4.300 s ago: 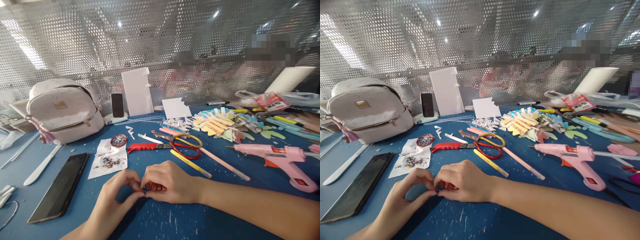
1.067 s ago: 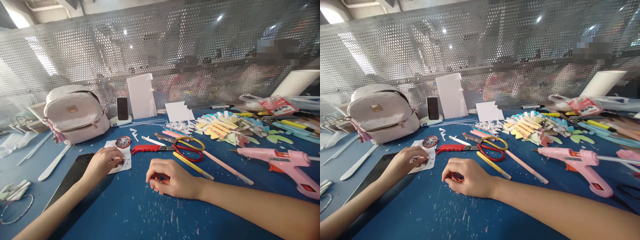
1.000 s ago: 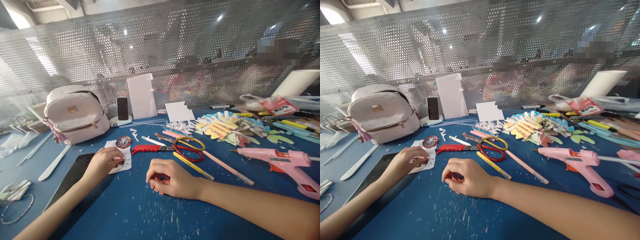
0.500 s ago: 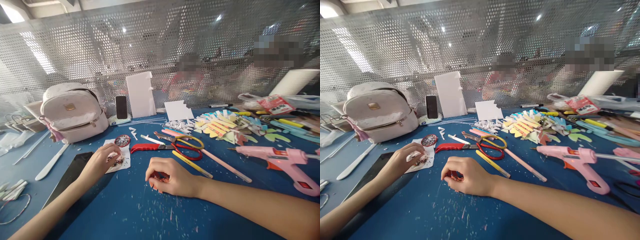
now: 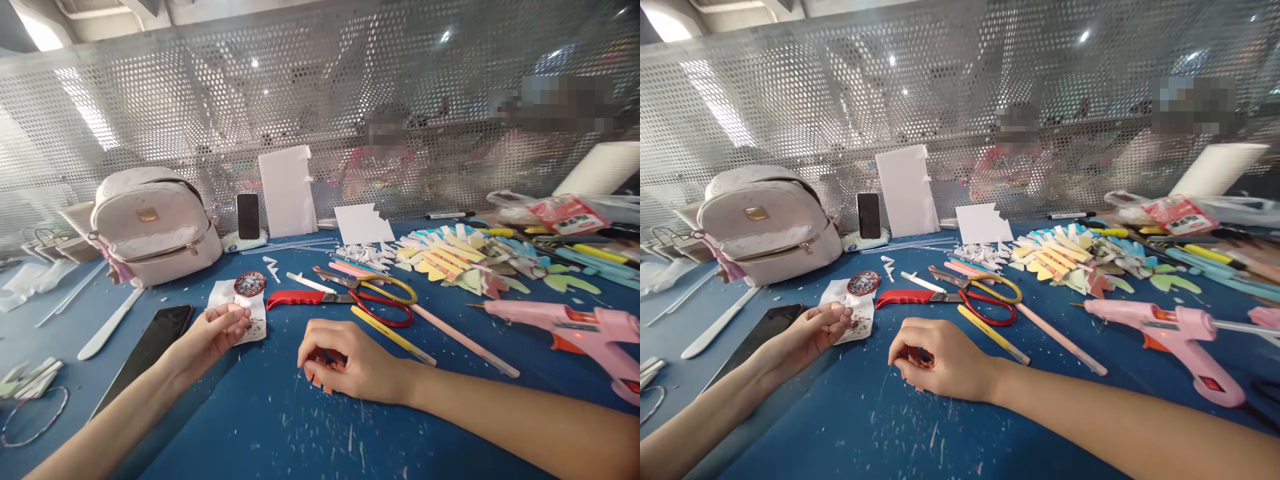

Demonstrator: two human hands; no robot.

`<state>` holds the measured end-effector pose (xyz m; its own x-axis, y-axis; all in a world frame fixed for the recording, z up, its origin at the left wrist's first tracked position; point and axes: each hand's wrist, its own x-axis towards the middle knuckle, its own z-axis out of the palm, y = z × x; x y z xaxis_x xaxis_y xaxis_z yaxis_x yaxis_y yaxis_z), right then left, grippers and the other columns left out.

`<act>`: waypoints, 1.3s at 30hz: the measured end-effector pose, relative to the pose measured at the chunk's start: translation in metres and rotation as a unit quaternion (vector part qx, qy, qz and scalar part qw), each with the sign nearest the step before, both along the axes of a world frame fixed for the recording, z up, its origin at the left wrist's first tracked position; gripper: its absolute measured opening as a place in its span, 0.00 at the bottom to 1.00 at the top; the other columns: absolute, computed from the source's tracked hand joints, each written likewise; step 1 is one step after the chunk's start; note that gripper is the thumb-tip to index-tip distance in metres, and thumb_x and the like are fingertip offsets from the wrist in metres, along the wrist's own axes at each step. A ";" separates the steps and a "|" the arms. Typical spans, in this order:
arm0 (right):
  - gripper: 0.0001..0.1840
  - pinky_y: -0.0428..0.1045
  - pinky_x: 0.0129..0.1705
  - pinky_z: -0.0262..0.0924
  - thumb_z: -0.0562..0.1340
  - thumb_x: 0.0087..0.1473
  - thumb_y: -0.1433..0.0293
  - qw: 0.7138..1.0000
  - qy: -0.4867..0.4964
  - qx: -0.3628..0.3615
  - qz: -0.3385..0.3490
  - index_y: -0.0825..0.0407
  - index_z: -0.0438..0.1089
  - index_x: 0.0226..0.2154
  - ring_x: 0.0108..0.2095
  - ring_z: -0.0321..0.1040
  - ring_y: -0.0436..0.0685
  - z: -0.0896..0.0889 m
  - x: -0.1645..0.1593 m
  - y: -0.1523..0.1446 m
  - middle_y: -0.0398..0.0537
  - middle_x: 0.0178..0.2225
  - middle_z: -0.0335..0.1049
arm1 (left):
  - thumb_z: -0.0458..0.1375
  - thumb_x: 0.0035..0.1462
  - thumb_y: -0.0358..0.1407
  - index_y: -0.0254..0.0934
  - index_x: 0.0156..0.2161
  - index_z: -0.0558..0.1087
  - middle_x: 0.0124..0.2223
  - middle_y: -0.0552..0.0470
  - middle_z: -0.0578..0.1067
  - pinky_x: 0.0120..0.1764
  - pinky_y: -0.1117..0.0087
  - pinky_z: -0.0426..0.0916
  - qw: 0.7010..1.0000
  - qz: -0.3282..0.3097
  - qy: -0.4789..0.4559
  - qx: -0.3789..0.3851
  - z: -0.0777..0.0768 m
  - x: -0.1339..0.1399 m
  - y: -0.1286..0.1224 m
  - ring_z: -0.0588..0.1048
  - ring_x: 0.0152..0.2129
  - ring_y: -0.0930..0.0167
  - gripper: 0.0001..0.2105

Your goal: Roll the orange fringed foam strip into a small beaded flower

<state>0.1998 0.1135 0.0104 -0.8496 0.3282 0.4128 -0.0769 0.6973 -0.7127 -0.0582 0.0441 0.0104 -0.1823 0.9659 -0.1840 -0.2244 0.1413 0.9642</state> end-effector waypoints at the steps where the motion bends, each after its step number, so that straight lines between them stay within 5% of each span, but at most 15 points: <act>1: 0.05 0.43 0.31 0.62 0.59 0.56 0.77 1.000 -0.002 -0.001 0.001 0.53 0.71 0.34 0.28 0.66 0.47 0.000 0.000 0.000 0.43 0.30 0.68 | 0.73 0.42 0.39 0.31 0.27 0.77 0.27 0.51 0.76 0.29 0.79 0.73 1.000 -0.003 -0.014 -0.004 0.000 0.002 -0.001 0.72 0.21 0.78 0.13; 15: 0.05 0.43 0.23 0.54 0.61 0.53 0.77 0.996 0.019 -0.055 -0.063 0.53 0.71 0.32 0.25 0.61 0.47 -0.004 -0.002 0.001 0.43 0.29 0.67 | 0.73 0.44 0.36 0.33 0.25 0.76 0.27 0.55 0.77 0.30 0.80 0.70 0.999 -0.042 0.003 0.032 -0.014 0.031 -0.016 0.73 0.23 0.78 0.11; 25: 0.03 0.42 0.20 0.52 0.60 0.52 0.76 0.987 0.049 -0.116 -0.104 0.54 0.69 0.29 0.21 0.56 0.45 -0.003 -0.005 0.003 0.41 0.26 0.65 | 0.68 0.49 0.29 0.36 0.35 0.73 0.28 0.57 0.77 0.32 0.78 0.67 0.994 -0.060 0.049 0.080 -0.016 0.043 -0.024 0.74 0.25 0.78 0.09; 39: 0.05 0.42 0.21 0.52 0.61 0.51 0.78 0.990 0.059 -0.083 -0.102 0.53 0.68 0.29 0.24 0.60 0.46 -0.007 -0.004 0.003 0.41 0.27 0.65 | 0.64 0.50 0.25 0.37 0.37 0.72 0.30 0.56 0.74 0.36 0.74 0.69 0.992 -0.063 0.088 0.071 -0.013 0.053 -0.035 0.73 0.29 0.75 0.09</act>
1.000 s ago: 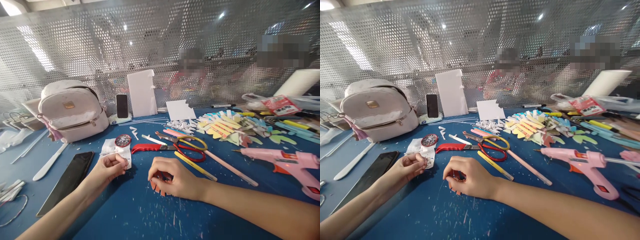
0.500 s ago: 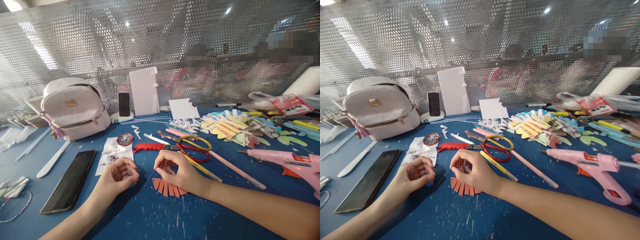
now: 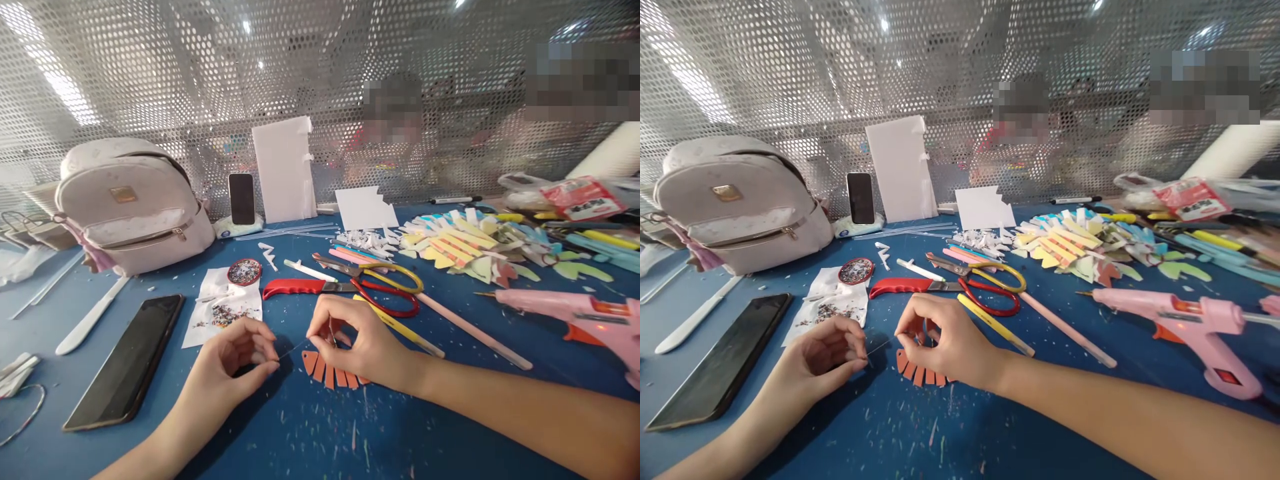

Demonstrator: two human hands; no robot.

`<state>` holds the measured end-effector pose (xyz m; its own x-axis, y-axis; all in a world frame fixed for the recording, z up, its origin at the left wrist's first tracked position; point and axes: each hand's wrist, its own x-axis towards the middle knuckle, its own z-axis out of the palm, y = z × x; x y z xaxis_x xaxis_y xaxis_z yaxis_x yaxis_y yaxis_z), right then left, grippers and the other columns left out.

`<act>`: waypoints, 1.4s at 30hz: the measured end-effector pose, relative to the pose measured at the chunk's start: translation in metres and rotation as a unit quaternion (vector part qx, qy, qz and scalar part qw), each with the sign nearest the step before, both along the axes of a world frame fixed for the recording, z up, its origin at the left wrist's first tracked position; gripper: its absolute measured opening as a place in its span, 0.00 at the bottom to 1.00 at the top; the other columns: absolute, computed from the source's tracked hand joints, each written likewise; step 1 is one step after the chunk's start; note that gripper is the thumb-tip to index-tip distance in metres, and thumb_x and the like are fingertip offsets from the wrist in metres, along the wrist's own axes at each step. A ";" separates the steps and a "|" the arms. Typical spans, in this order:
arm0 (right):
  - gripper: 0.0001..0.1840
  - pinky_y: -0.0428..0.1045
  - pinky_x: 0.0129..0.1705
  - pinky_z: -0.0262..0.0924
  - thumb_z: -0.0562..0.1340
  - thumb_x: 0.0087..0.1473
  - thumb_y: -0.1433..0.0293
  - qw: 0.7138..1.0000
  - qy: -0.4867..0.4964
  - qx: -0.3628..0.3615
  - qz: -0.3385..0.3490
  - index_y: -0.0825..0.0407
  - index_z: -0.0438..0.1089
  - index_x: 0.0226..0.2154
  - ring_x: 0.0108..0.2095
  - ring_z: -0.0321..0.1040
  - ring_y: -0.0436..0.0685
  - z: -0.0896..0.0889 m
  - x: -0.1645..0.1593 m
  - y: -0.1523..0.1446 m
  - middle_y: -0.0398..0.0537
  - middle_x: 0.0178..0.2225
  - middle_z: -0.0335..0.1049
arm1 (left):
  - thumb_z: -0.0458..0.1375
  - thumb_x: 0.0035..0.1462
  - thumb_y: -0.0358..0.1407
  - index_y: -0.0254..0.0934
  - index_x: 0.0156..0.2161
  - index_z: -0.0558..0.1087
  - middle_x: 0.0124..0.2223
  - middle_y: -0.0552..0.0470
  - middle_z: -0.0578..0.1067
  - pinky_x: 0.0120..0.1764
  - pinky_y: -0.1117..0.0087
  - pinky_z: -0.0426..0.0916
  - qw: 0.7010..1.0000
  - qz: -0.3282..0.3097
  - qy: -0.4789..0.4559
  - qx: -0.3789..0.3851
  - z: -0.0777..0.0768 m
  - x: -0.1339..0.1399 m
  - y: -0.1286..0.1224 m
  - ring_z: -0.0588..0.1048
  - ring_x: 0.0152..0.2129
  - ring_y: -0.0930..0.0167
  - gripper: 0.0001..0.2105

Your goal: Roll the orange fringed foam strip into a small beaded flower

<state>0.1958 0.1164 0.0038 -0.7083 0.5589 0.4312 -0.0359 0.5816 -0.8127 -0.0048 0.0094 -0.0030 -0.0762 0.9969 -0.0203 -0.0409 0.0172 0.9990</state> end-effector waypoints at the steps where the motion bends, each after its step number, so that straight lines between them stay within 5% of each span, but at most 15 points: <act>1: 0.05 0.42 0.21 0.52 0.61 0.51 0.78 1.000 -0.002 0.001 0.000 0.53 0.68 0.29 0.24 0.60 0.46 0.000 0.000 0.000 0.41 0.26 0.65 | 0.64 0.50 0.25 0.37 0.37 0.72 0.30 0.56 0.74 0.35 0.74 0.69 1.000 0.001 -0.001 0.000 0.000 0.000 0.000 0.73 0.29 0.75 0.09; 28: 0.06 0.42 0.22 0.53 0.60 0.50 0.79 0.999 -0.029 0.021 0.012 0.52 0.67 0.29 0.25 0.61 0.47 0.001 0.001 0.001 0.41 0.27 0.64 | 0.64 0.51 0.26 0.37 0.37 0.73 0.30 0.56 0.74 0.35 0.75 0.69 1.000 0.000 -0.003 0.007 0.000 0.001 0.001 0.73 0.29 0.75 0.09; 42: 0.06 0.43 0.26 0.58 0.61 0.51 0.78 0.994 -0.082 0.063 0.046 0.52 0.68 0.28 0.24 0.60 0.47 0.006 0.001 -0.004 0.42 0.27 0.67 | 0.63 0.50 0.27 0.38 0.35 0.72 0.30 0.54 0.76 0.36 0.70 0.73 0.993 0.013 0.118 0.028 0.006 0.012 -0.004 0.76 0.28 0.71 0.07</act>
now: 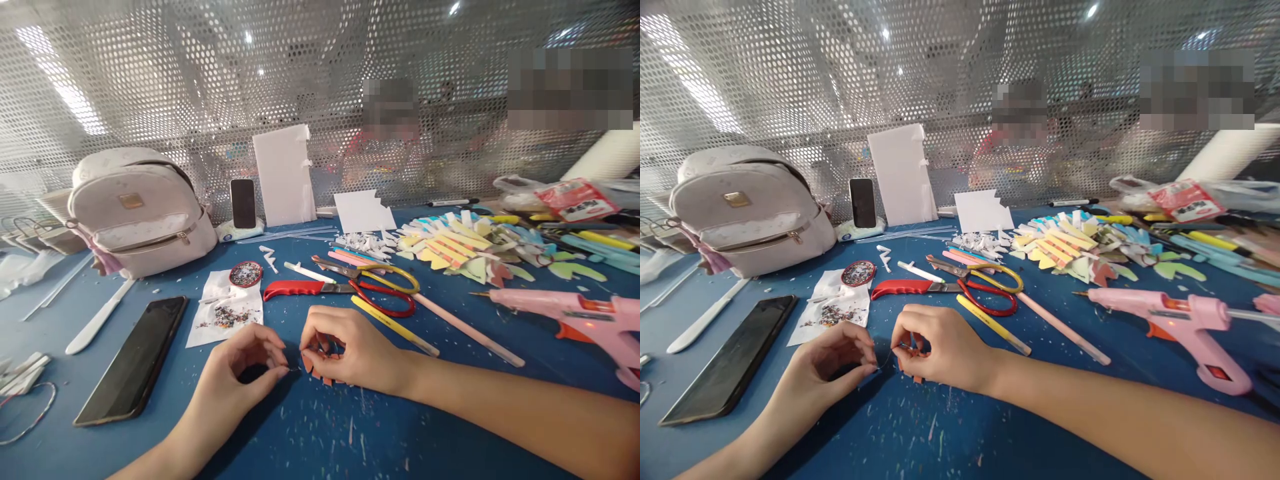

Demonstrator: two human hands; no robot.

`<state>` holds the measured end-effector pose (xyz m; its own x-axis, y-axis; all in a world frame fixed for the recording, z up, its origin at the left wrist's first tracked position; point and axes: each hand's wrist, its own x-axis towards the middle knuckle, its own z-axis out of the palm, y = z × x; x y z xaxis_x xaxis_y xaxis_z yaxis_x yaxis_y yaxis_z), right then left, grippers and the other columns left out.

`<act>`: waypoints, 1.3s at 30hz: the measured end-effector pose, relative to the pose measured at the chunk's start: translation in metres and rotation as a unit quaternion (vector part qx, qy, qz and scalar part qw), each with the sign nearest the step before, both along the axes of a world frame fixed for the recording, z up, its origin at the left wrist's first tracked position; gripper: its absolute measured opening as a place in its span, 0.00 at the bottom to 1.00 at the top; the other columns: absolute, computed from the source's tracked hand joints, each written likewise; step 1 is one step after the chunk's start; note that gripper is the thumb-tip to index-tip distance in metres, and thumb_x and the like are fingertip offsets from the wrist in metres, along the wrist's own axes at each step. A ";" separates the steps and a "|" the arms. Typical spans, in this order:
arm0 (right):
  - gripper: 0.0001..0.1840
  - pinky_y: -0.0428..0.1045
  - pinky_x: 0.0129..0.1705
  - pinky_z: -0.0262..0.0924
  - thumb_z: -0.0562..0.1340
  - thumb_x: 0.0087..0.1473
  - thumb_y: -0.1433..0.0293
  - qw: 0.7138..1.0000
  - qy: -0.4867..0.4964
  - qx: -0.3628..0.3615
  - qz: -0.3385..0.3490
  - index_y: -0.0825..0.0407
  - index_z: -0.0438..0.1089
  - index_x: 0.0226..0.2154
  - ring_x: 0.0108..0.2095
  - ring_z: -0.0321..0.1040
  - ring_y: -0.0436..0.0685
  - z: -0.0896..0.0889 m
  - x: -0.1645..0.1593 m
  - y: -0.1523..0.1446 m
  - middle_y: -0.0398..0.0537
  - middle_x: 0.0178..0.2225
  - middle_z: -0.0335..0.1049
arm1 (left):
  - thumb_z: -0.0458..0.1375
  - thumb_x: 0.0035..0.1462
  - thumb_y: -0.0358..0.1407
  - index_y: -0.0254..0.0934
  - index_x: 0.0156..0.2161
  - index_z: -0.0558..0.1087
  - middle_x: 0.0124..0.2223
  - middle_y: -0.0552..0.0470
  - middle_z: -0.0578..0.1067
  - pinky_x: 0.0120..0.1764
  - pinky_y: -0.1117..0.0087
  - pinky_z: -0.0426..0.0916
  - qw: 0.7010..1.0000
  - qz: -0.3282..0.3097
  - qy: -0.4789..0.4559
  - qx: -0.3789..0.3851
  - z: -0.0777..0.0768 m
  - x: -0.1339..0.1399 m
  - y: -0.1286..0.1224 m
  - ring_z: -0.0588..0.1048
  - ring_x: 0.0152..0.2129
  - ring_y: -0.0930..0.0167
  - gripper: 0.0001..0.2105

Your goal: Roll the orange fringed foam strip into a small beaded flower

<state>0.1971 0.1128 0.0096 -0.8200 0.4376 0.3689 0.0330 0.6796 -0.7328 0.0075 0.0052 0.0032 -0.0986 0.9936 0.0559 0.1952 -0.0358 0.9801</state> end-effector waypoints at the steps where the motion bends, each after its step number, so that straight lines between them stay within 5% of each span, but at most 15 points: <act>1: 0.06 0.43 0.27 0.58 0.61 0.51 0.78 1.000 -0.002 0.004 -0.005 0.52 0.68 0.28 0.24 0.59 0.47 0.000 0.000 0.000 0.42 0.27 0.67 | 0.63 0.50 0.27 0.38 0.35 0.72 0.29 0.54 0.76 0.36 0.70 0.73 1.000 0.002 0.003 0.002 0.000 0.001 0.000 0.76 0.28 0.71 0.07; 9: 0.06 0.43 0.26 0.54 0.60 0.51 0.78 0.998 -0.014 0.043 -0.036 0.52 0.67 0.27 0.24 0.58 0.47 -0.003 0.000 0.001 0.41 0.28 0.67 | 0.65 0.49 0.28 0.38 0.33 0.73 0.29 0.55 0.75 0.36 0.70 0.74 0.998 0.043 0.015 0.041 -0.003 -0.002 -0.001 0.75 0.27 0.71 0.06; 25: 0.04 0.45 0.30 0.54 0.61 0.51 0.76 0.995 -0.008 0.096 0.016 0.51 0.68 0.29 0.28 0.61 0.50 -0.006 -0.004 0.000 0.41 0.27 0.65 | 0.63 0.51 0.29 0.38 0.36 0.73 0.29 0.55 0.75 0.33 0.71 0.70 0.999 -0.014 0.036 -0.002 0.002 0.007 0.006 0.74 0.27 0.72 0.06; 33: 0.02 0.43 0.26 0.52 0.63 0.54 0.75 0.998 -0.006 -0.064 0.012 0.54 0.71 0.30 0.26 0.58 0.47 0.003 -0.004 0.005 0.40 0.27 0.65 | 0.62 0.52 0.27 0.39 0.39 0.71 0.31 0.55 0.75 0.38 0.68 0.70 0.997 -0.003 0.067 0.040 0.003 0.011 0.006 0.74 0.29 0.71 0.09; 39: 0.03 0.43 0.24 0.50 0.61 0.55 0.73 0.993 0.049 -0.109 0.021 0.54 0.68 0.29 0.24 0.55 0.46 0.002 -0.001 0.007 0.40 0.26 0.64 | 0.61 0.53 0.26 0.40 0.42 0.70 0.31 0.56 0.75 0.38 0.70 0.71 0.995 0.018 0.064 0.073 0.002 0.007 0.002 0.74 0.29 0.72 0.11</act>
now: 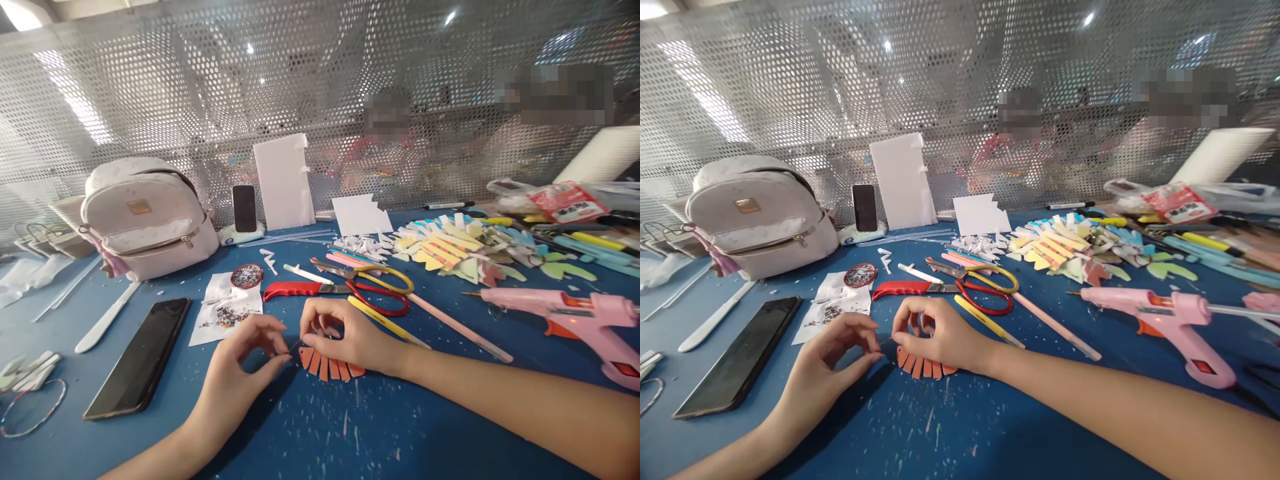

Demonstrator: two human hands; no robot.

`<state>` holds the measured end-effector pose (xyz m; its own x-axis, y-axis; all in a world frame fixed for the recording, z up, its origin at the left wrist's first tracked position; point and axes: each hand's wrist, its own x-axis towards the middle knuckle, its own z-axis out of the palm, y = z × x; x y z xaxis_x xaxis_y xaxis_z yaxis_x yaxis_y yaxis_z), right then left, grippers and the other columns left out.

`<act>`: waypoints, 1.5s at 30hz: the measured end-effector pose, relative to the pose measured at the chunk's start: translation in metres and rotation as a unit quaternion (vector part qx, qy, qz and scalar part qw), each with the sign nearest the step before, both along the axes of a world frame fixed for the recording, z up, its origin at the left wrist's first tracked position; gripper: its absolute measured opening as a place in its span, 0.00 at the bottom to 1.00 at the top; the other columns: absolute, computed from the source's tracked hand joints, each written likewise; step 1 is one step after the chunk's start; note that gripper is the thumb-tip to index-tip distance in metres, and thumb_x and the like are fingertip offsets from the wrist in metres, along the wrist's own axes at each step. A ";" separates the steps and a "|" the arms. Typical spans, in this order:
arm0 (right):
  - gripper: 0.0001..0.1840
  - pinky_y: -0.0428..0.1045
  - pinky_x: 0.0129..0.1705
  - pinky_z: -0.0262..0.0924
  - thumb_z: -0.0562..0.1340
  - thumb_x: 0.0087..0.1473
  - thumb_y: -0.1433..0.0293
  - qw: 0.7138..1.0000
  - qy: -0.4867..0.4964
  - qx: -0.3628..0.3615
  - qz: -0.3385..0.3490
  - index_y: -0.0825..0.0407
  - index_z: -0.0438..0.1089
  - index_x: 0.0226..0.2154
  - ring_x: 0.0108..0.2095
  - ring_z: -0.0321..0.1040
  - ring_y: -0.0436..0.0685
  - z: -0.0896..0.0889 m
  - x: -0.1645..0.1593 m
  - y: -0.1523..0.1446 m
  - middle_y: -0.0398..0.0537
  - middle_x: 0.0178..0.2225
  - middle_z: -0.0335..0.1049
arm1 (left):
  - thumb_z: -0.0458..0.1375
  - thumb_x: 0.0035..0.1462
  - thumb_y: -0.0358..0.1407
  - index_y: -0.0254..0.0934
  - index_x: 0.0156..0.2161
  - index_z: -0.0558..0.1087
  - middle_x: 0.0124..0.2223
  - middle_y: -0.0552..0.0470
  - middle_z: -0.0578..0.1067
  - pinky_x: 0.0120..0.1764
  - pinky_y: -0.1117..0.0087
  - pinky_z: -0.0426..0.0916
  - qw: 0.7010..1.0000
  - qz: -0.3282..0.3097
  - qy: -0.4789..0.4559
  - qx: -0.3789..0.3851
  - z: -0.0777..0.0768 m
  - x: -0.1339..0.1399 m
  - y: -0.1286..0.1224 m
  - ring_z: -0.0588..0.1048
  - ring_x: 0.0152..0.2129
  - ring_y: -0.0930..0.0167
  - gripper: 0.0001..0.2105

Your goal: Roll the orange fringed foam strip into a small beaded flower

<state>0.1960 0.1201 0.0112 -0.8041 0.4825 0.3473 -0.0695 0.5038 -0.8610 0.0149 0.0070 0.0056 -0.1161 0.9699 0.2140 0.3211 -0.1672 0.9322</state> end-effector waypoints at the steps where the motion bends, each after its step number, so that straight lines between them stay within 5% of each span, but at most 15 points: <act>1: 0.03 0.43 0.24 0.50 0.60 0.54 0.75 1.000 0.011 0.005 -0.007 0.54 0.67 0.29 0.24 0.55 0.46 0.000 0.001 -0.001 0.40 0.26 0.63 | 0.62 0.53 0.26 0.40 0.42 0.70 0.31 0.56 0.75 0.38 0.70 0.72 1.000 0.007 -0.004 0.010 0.000 -0.001 -0.001 0.75 0.29 0.72 0.12; 10: 0.06 0.44 0.25 0.53 0.60 0.52 0.77 0.991 0.090 0.095 -0.034 0.52 0.63 0.27 0.25 0.57 0.47 -0.007 0.005 -0.007 0.40 0.26 0.61 | 0.63 0.54 0.22 0.42 0.44 0.70 0.31 0.57 0.77 0.37 0.72 0.76 0.993 0.012 -0.016 0.115 -0.001 -0.008 -0.010 0.77 0.29 0.73 0.16; 37: 0.07 0.44 0.27 0.54 0.61 0.51 0.78 0.985 0.096 0.130 -0.055 0.52 0.63 0.27 0.25 0.57 0.47 -0.011 0.005 -0.007 0.40 0.26 0.60 | 0.64 0.52 0.21 0.42 0.42 0.72 0.31 0.57 0.78 0.38 0.75 0.74 0.991 0.038 -0.055 0.114 -0.003 -0.003 -0.015 0.76 0.29 0.74 0.16; 45: 0.07 0.43 0.26 0.53 0.61 0.51 0.78 0.983 0.092 0.155 -0.047 0.52 0.63 0.27 0.25 0.56 0.46 -0.011 0.004 -0.008 0.39 0.25 0.61 | 0.63 0.54 0.22 0.43 0.45 0.71 0.33 0.58 0.78 0.40 0.76 0.73 0.991 0.019 -0.002 0.132 -0.008 -0.010 -0.013 0.77 0.30 0.75 0.16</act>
<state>0.2004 0.1125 -0.0001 -0.6710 0.4008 0.6238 -0.1491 0.7513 -0.6430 0.0048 -0.0059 -0.0023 -0.1524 0.8748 0.4599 0.3272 -0.3944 0.8587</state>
